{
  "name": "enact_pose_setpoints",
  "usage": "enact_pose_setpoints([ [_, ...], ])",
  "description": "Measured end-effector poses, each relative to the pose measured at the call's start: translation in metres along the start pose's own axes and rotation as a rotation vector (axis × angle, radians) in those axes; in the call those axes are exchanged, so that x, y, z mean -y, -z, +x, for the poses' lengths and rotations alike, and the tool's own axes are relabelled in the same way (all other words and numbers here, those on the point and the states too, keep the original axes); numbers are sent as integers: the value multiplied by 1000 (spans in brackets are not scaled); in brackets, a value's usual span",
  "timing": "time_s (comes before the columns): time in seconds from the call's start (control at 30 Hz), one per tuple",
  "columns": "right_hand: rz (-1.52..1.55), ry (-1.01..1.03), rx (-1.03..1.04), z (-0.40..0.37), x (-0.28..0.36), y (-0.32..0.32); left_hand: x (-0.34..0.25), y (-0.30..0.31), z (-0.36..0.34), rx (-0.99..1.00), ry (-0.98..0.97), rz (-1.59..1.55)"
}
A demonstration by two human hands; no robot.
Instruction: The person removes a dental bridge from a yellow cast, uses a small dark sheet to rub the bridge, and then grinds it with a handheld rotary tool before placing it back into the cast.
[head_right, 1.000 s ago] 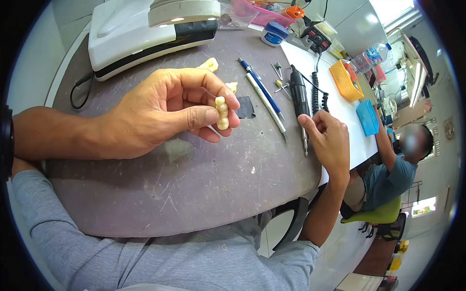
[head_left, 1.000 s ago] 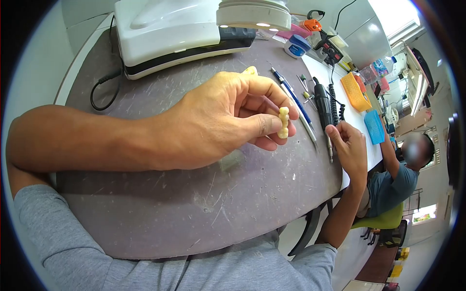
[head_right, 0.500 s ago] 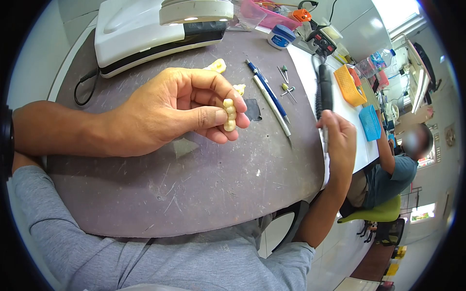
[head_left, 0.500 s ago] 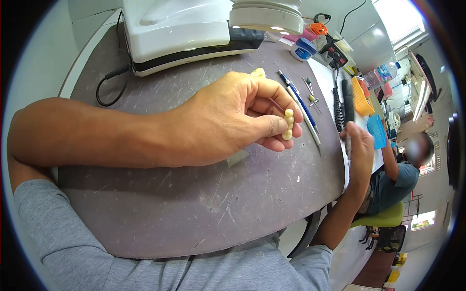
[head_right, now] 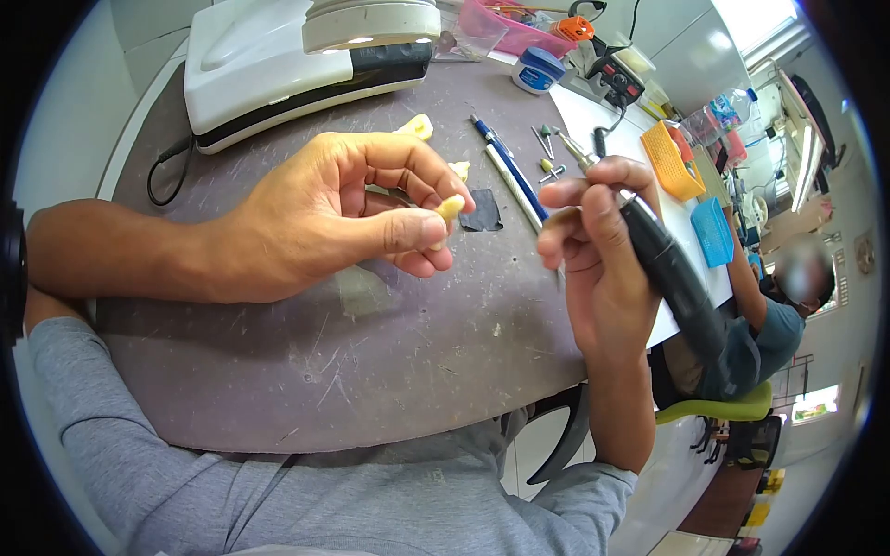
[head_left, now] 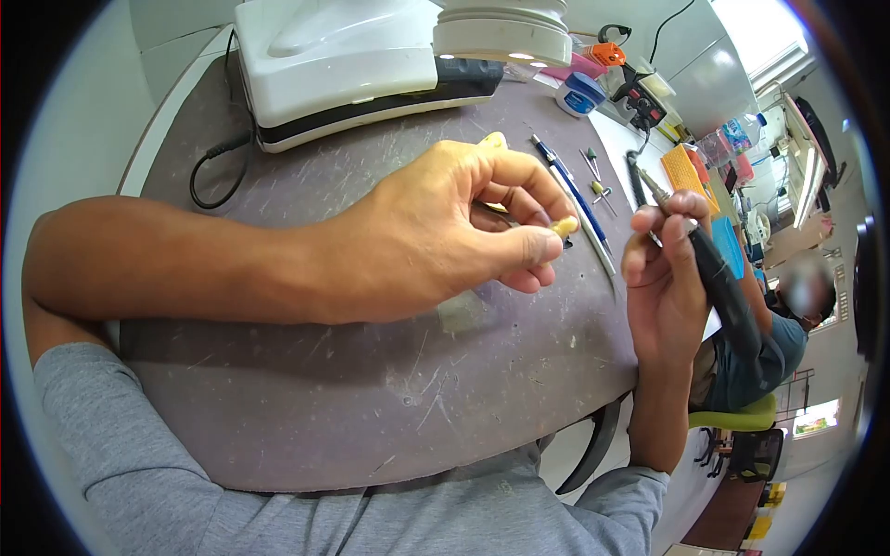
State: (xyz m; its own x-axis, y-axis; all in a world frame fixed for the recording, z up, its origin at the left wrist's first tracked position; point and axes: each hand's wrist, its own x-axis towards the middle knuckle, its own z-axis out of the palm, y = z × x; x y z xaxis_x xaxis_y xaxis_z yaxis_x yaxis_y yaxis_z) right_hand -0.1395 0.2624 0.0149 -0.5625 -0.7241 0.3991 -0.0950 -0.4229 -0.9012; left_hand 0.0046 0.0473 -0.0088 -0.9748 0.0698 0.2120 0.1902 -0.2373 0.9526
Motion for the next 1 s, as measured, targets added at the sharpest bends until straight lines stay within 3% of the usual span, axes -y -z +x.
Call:
enact_pose_setpoints([
  [0.07,-203,41,10,-5,-7,-11,0,-1,0,24,12,116],
  [0.33,-377,-53,161,-13,-9,-31,-8,-10,-9,-18,10,261],
  [1.0,-440,64,147,-19,-13,-31,-6,-12,-11,-22,-57,397],
])
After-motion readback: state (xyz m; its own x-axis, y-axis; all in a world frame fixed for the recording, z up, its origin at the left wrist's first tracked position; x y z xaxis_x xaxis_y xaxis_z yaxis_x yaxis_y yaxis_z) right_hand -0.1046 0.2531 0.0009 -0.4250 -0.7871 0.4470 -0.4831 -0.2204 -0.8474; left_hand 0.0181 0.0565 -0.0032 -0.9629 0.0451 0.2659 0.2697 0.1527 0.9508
